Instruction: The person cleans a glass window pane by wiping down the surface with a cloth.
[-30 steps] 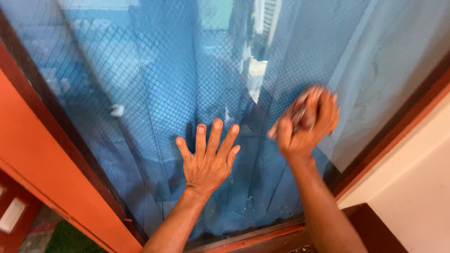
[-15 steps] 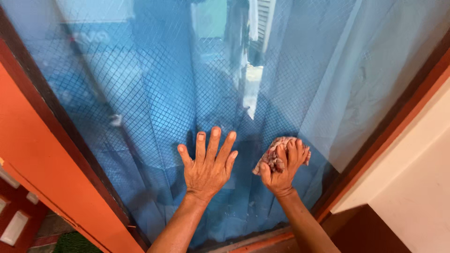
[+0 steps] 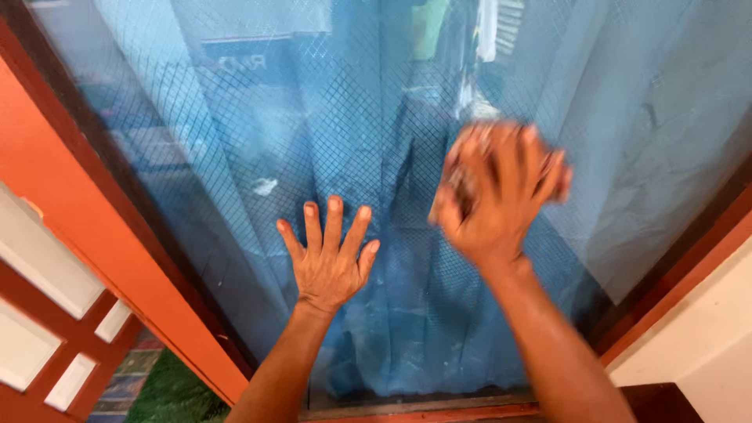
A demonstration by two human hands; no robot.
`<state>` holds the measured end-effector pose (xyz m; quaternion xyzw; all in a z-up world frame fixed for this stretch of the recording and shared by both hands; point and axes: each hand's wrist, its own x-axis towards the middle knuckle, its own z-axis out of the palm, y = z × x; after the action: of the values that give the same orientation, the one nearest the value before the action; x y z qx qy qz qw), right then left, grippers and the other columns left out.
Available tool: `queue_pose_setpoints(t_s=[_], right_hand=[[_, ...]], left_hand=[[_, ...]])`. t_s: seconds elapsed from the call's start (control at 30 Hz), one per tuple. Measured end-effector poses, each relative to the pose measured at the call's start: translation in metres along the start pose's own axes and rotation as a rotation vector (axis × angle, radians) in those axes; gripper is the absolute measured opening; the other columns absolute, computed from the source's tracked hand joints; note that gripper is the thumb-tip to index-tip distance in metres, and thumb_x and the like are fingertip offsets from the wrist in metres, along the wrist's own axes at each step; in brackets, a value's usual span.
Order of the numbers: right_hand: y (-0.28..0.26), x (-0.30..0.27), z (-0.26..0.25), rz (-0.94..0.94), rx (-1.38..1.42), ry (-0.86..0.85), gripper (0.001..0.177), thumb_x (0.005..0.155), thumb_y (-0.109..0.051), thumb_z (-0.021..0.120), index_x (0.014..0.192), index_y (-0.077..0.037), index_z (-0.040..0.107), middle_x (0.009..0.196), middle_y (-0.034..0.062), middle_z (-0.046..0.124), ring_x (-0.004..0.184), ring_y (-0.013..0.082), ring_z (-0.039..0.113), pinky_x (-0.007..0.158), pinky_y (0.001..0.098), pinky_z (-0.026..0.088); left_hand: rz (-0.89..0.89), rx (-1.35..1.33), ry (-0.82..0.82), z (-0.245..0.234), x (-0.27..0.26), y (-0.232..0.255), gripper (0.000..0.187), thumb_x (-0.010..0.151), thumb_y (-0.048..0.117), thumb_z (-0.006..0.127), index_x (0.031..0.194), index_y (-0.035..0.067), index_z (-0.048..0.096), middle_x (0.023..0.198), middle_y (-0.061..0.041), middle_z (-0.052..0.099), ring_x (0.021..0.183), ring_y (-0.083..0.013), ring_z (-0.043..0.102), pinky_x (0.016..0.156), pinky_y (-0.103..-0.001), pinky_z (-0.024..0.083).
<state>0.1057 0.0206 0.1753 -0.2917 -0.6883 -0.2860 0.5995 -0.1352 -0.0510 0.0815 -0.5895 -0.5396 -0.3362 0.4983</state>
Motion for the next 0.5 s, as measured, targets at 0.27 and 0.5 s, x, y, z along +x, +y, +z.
queue_pose_setpoints(t_s=[0.27,0.5], right_hand=[[-0.009,-0.066,0.003,-0.121,-0.003,0.063,0.046,0.091,-0.037,0.068,0.13,-0.012,0.071,0.146,0.0156,0.056,0.148,0.0442,0.036,0.118,0.0694,0.016],[-0.001,0.026,-0.001,-0.122,-0.04,0.078,0.049,0.103,-0.04,0.065,0.143,-0.011,0.069,0.152,0.0159,0.054,0.148,0.0458,0.036,0.119,0.0679,0.016]], left_hand=[[-0.019,-0.005,-0.046,-0.004,0.001,0.005,0.055,0.11,0.052,0.045,0.156,0.021,0.05,0.167,-0.019,0.03,0.158,-0.0412,0.008,0.121,-0.072,-0.002],[-0.049,0.009,-0.066,0.0,0.0,0.012,0.058,0.111,0.049,0.041,0.161,0.018,0.039,0.167,-0.021,0.028,0.158,-0.0421,0.006,0.121,-0.073,-0.002]])
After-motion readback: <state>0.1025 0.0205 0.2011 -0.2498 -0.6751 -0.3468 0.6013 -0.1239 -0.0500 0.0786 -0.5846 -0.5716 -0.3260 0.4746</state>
